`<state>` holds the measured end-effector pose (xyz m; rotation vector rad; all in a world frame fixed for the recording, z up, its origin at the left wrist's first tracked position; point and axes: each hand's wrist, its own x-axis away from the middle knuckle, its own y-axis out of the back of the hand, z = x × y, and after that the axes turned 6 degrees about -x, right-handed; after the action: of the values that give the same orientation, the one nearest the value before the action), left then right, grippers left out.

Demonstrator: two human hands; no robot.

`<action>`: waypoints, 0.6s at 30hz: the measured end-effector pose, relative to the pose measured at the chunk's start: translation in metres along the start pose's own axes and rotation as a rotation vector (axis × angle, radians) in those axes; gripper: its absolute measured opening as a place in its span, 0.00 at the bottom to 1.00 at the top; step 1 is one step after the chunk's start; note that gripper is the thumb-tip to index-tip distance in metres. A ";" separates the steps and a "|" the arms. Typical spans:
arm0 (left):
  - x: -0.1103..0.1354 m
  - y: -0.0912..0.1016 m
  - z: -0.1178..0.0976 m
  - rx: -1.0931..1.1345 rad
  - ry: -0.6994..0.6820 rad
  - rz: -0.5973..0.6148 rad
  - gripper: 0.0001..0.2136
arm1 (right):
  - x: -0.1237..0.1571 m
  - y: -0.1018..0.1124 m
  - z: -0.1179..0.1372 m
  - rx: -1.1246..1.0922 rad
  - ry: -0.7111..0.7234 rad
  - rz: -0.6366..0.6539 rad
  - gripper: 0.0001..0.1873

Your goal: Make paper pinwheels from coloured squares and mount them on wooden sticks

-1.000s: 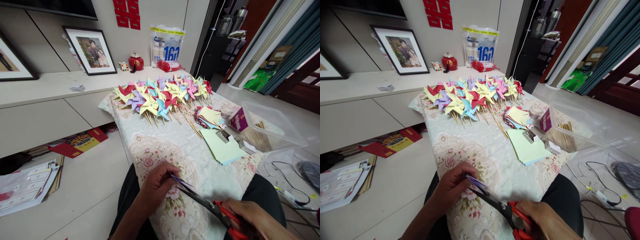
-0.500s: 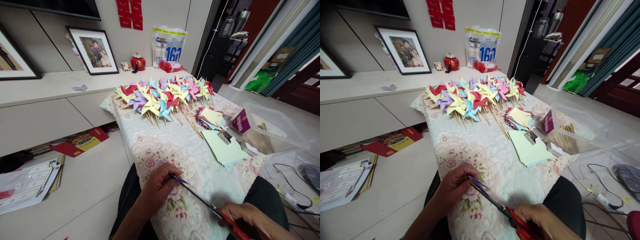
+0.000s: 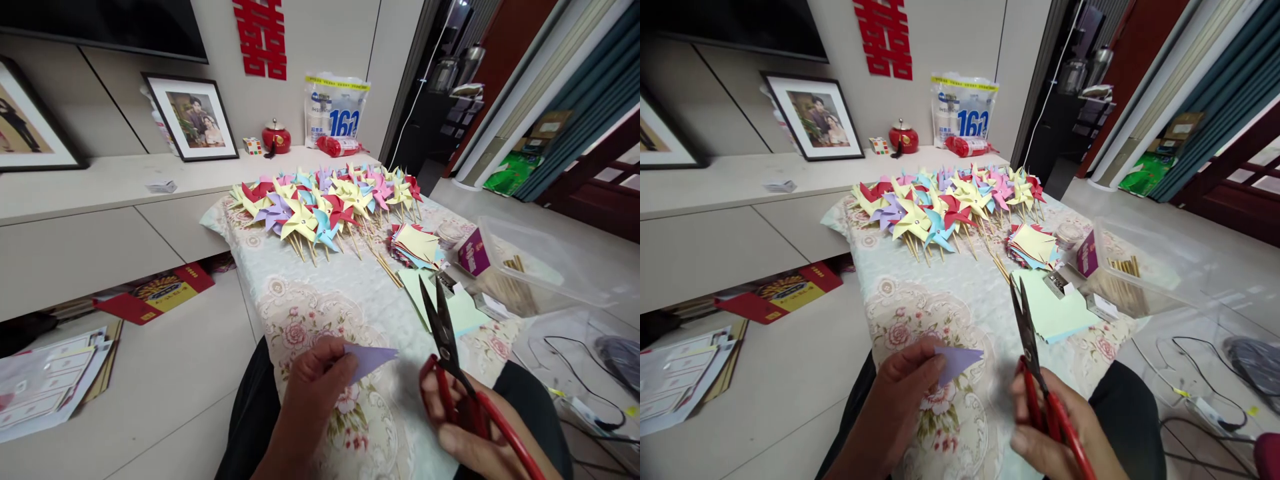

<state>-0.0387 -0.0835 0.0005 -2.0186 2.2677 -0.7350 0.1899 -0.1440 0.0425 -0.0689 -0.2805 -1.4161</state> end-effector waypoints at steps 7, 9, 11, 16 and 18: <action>0.008 -0.017 -0.003 0.138 0.102 0.009 0.08 | -0.028 -0.056 0.017 -0.243 0.100 -0.109 0.16; 0.009 -0.019 0.000 0.101 0.079 0.001 0.07 | -0.033 -0.063 0.018 -0.264 0.067 -0.164 0.17; 0.009 -0.017 0.001 0.067 0.063 0.004 0.07 | -0.037 -0.066 0.018 -0.276 0.033 -0.191 0.18; 0.010 0.000 -0.007 -0.131 -0.069 0.076 0.08 | -0.046 -0.062 0.011 -0.397 -0.048 -0.140 0.19; 0.008 0.010 -0.013 -0.295 -0.248 0.073 0.12 | -0.047 -0.059 0.007 -0.504 -0.093 -0.109 0.17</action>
<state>-0.0531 -0.0861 0.0106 -1.9889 2.3965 -0.1383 0.1247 -0.1066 0.0311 -0.5401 0.0028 -1.5672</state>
